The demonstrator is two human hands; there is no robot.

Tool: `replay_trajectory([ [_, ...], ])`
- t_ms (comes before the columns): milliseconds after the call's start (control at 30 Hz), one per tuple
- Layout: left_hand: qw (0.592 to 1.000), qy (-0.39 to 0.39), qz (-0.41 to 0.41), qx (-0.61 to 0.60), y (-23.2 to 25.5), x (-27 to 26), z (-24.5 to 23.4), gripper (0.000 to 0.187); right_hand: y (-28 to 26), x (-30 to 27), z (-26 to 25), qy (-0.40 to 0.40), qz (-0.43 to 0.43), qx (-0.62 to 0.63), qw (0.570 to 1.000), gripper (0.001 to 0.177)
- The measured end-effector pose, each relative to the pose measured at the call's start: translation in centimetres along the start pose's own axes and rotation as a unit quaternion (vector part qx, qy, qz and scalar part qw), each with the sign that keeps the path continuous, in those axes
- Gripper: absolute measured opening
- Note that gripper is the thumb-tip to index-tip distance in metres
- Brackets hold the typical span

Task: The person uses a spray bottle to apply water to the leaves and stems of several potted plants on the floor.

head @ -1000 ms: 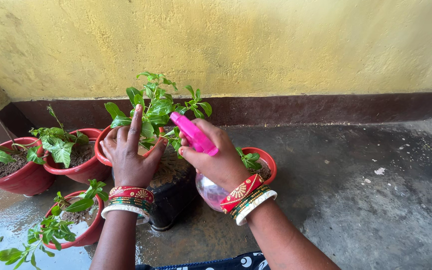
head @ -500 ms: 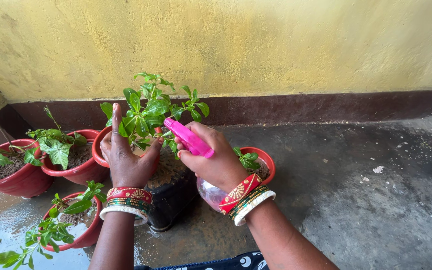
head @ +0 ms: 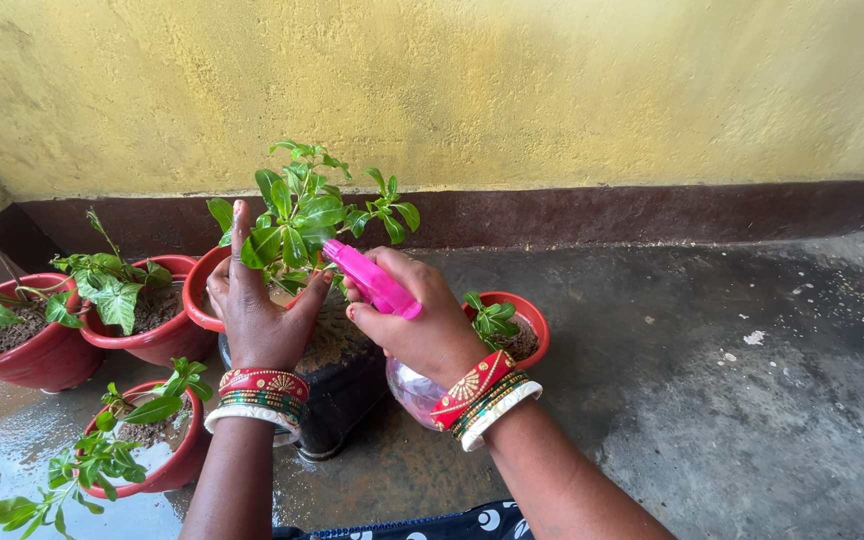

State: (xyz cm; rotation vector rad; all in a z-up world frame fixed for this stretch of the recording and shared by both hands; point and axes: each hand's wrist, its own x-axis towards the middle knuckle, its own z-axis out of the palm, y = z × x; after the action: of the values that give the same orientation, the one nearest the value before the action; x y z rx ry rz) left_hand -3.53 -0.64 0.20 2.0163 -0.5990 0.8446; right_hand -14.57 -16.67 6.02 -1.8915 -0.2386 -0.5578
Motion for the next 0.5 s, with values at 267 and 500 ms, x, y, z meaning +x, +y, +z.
replay_trajectory([
  [267,0.999,0.012,-0.028,-0.016,-0.4,-0.1,0.7,0.127,-1.6,-0.2,-0.8,-0.01,0.11,0.049,0.993,0.03],
  [500,0.999,-0.018,-0.039,-0.012,-0.4,0.1,1.0,0.123,1.4,-0.5,0.0,-0.02,0.009,-0.029,0.999,0.021],
])
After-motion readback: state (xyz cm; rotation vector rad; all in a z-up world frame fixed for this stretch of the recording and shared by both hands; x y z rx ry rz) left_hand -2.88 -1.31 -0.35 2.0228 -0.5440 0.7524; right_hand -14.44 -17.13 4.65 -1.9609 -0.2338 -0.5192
